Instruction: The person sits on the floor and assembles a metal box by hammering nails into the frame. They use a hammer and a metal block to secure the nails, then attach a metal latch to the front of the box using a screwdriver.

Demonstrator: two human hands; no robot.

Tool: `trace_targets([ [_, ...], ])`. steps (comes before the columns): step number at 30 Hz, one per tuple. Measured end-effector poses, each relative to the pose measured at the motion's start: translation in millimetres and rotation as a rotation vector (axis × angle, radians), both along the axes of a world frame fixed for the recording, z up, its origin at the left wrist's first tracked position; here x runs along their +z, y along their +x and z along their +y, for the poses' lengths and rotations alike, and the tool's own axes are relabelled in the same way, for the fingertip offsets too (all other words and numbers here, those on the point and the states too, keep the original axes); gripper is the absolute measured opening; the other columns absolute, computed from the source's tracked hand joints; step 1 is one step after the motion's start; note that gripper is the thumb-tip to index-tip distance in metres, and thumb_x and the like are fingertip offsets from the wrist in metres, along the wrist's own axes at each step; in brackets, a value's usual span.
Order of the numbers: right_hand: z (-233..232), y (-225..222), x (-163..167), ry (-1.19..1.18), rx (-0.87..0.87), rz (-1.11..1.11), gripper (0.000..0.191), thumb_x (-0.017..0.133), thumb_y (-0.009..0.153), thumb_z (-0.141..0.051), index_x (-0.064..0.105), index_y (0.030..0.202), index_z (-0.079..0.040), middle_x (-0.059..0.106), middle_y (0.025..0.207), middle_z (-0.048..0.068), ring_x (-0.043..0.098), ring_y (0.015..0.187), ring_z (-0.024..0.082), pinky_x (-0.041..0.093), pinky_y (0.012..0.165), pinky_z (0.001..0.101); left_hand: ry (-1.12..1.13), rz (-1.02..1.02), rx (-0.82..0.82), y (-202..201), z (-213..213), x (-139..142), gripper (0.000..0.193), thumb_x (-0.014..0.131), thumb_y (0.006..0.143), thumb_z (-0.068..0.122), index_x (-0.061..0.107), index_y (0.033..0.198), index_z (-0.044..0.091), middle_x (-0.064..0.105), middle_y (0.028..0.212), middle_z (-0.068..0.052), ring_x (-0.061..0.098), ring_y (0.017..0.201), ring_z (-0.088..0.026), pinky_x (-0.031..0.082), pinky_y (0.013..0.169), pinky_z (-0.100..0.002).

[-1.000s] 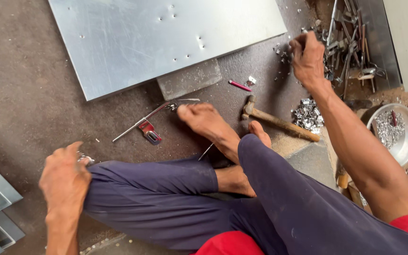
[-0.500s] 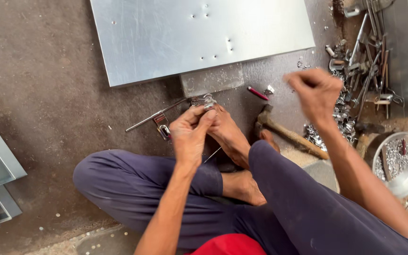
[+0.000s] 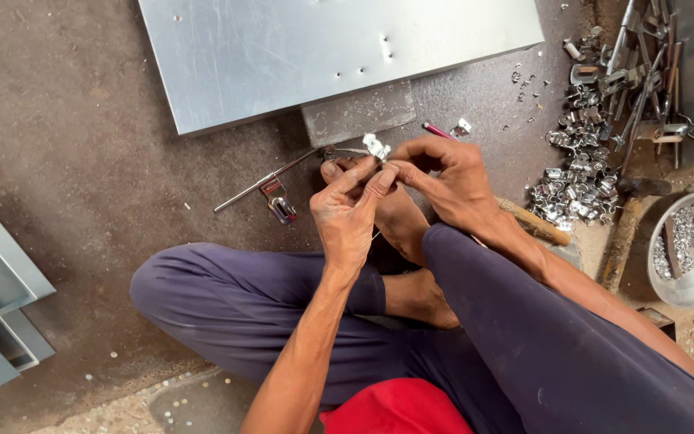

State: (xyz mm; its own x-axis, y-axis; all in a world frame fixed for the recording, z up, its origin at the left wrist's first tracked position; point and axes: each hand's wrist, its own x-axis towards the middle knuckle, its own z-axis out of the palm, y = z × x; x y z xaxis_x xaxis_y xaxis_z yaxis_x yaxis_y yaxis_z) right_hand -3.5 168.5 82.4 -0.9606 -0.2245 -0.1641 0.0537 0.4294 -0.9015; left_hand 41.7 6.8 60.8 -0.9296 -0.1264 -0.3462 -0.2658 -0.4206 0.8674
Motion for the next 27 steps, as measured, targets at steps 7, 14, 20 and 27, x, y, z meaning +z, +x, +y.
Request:
trace_targets([
  [7, 5, -5, 0, -0.322, -0.075, -0.151, 0.015, 0.073, 0.1, -0.011, 0.072, 0.113, -0.003, 0.073, 0.098, 0.004, 0.068, 0.085, 0.009, 0.059, 0.074, 0.0248, -0.285, 0.102, -0.088, 3, -19, 5, 0.027, 0.075, 0.094, 0.006, 0.073, 0.119, -0.003, 0.077, 0.103, -0.008, 0.074, 0.091, -0.012, 0.061, 0.081, -0.024],
  [14, -5, -13, 6, -0.007, 0.176, 0.122, 0.01, 0.073, 0.099, -0.01, 0.07, 0.109, -0.009, 0.065, 0.109, 0.006, 0.062, 0.092, 0.014, 0.056, 0.074, 0.0287, -0.584, 0.238, -0.116, 2, -29, 20, 0.018, 0.076, 0.092, 0.005, 0.076, 0.111, 0.003, 0.075, 0.094, -0.007, 0.071, 0.083, -0.013, 0.056, 0.074, -0.026],
  [20, -6, -20, 14, 0.083, 0.169, 0.152, 0.012, 0.076, 0.099, -0.011, 0.071, 0.11, -0.008, 0.074, 0.101, 0.005, 0.069, 0.089, 0.013, 0.058, 0.077, 0.0284, -0.651, 0.268, -0.215, -14, -42, 32, 0.021, 0.074, 0.092, 0.003, 0.078, 0.113, 0.004, 0.071, 0.09, -0.008, 0.066, 0.08, -0.015, 0.052, 0.071, -0.027],
  [27, -16, -93, 7, 0.275, 0.081, 0.158, 0.021, 0.082, 0.097, -0.021, 0.079, 0.11, -0.004, 0.078, 0.092, 0.011, 0.072, 0.075, 0.013, 0.059, 0.068, 0.0289, -0.798, 0.246, -0.201, -113, -64, 11, 0.013, 0.078, 0.083, 0.008, 0.078, 0.095, 0.005, 0.073, 0.073, -0.006, 0.07, 0.063, -0.015, 0.053, 0.058, -0.029],
])
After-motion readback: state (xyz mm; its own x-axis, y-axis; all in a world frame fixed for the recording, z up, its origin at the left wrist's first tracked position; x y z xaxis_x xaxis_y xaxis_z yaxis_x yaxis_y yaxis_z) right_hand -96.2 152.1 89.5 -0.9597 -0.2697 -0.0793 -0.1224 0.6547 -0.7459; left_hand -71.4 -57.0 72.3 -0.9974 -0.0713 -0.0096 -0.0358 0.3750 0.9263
